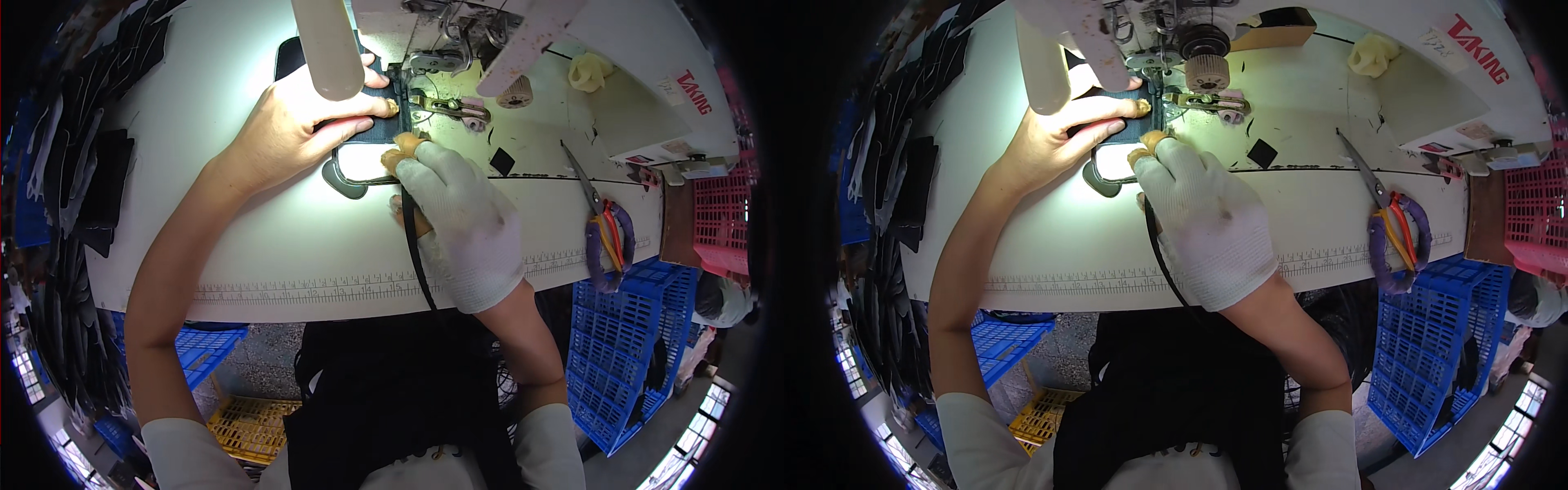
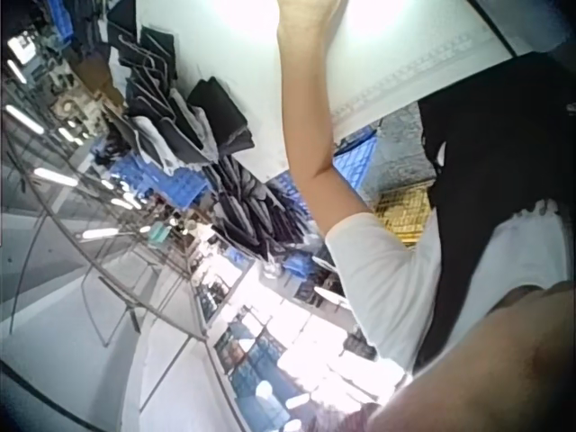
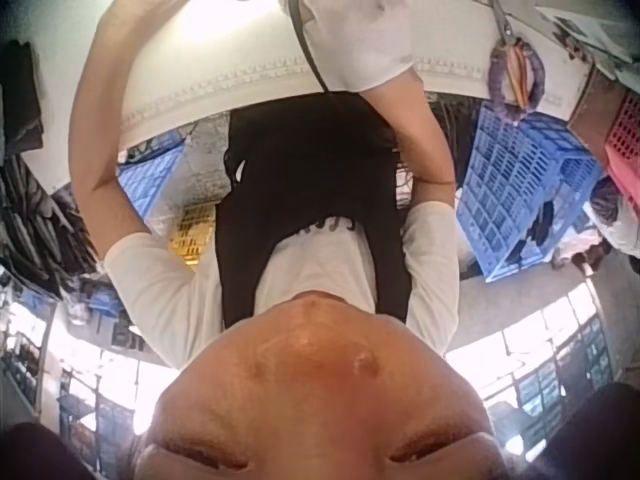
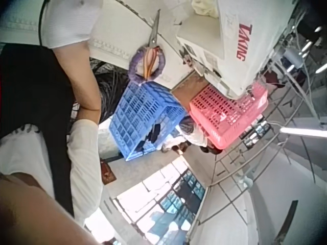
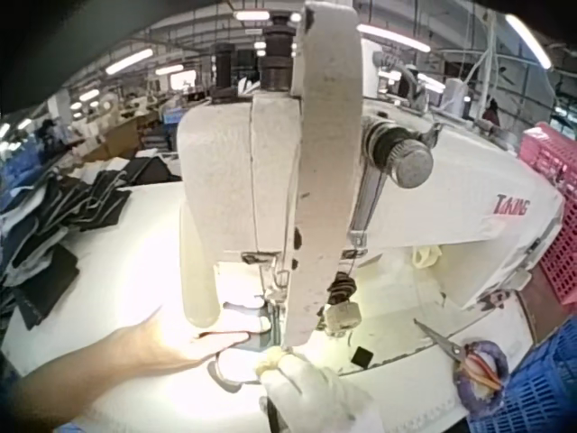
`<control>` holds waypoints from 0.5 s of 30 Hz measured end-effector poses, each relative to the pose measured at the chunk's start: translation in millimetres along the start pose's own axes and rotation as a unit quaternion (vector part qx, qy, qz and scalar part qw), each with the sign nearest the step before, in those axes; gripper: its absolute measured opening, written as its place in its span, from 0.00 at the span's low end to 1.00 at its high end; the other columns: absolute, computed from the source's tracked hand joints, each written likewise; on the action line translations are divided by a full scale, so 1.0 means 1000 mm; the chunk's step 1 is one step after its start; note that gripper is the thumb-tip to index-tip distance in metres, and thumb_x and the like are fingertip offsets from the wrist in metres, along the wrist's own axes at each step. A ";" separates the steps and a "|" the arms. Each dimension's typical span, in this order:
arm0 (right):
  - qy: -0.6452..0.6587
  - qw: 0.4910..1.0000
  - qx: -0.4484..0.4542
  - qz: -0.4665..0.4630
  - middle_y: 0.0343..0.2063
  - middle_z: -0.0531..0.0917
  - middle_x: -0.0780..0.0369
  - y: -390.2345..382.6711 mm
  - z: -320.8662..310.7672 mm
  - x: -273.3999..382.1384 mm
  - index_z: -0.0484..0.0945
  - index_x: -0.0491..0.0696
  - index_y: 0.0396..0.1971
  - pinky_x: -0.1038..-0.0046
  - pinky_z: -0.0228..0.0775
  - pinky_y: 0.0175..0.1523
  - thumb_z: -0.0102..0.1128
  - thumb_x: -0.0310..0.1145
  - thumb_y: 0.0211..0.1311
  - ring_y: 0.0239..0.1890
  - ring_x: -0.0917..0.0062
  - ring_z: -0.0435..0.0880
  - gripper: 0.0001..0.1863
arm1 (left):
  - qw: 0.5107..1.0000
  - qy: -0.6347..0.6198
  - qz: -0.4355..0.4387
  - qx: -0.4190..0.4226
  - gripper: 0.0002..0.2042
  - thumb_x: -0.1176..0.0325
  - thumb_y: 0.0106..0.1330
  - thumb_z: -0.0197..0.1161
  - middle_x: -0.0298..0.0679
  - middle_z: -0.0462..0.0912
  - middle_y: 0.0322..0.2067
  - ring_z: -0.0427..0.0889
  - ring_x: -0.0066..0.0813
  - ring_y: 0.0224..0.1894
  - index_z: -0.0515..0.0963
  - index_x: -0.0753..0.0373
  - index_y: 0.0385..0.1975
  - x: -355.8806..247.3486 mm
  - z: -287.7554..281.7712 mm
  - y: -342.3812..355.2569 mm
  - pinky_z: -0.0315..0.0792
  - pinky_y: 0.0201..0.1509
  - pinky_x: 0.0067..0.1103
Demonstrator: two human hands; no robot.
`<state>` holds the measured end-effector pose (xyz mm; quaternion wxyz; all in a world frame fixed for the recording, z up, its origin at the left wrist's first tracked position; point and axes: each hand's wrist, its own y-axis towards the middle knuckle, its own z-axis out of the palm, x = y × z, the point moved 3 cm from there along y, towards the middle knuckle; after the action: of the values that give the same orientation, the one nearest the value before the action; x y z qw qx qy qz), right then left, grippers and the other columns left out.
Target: The operator is using an industrial sewing machine to sew leather components and trimming excess thread with scissors.
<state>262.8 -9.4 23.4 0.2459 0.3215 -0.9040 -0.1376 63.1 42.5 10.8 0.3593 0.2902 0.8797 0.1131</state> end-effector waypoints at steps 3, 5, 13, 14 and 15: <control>0.013 1.000 -0.010 -0.016 0.51 0.83 0.62 -0.003 -0.002 0.003 0.82 0.48 0.50 0.77 0.75 0.43 0.70 0.27 0.52 0.40 0.74 0.83 0.22 | 1.000 0.023 0.006 -0.002 0.09 0.71 0.65 0.64 0.35 0.83 0.52 0.82 0.30 0.47 0.86 0.56 0.43 0.003 -0.005 0.003 0.77 0.50 0.24; 0.029 0.999 -0.021 -0.026 0.50 0.83 0.61 -0.006 -0.005 0.006 0.82 0.48 0.49 0.77 0.76 0.41 0.72 0.27 0.50 0.39 0.74 0.83 0.22 | 0.999 0.045 0.013 0.002 0.08 0.69 0.66 0.63 0.35 0.83 0.51 0.82 0.29 0.44 0.87 0.56 0.42 0.004 -0.007 0.006 0.77 0.48 0.25; 0.076 0.997 0.025 -0.023 0.48 0.82 0.59 -0.013 -0.020 0.023 0.82 0.44 0.46 0.78 0.75 0.38 0.73 0.23 0.50 0.37 0.76 0.82 0.20 | 0.996 0.078 0.039 -0.017 0.09 0.64 0.67 0.62 0.36 0.83 0.45 0.80 0.33 0.36 0.87 0.56 0.41 0.015 -0.014 0.013 0.75 0.44 0.26; 0.095 0.995 0.025 -0.017 0.48 0.82 0.59 -0.014 -0.019 0.023 0.82 0.44 0.46 0.79 0.75 0.38 0.73 0.22 0.50 0.36 0.77 0.82 0.20 | 0.994 0.085 0.061 -0.035 0.09 0.64 0.66 0.62 0.36 0.83 0.44 0.79 0.33 0.35 0.87 0.55 0.41 0.016 -0.014 0.013 0.75 0.43 0.26; 0.114 0.993 0.025 -0.011 0.47 0.82 0.59 -0.014 -0.018 0.023 0.82 0.43 0.45 0.79 0.74 0.37 0.72 0.22 0.51 0.35 0.78 0.81 0.19 | 0.991 0.092 0.082 -0.053 0.09 0.64 0.65 0.62 0.36 0.83 0.43 0.79 0.33 0.33 0.87 0.55 0.41 0.017 -0.014 0.013 0.74 0.42 0.26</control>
<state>264.7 -36.7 41.2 0.3381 0.3513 -0.8694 -0.0802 49.0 63.5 16.9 0.2813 0.3307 0.8749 0.2147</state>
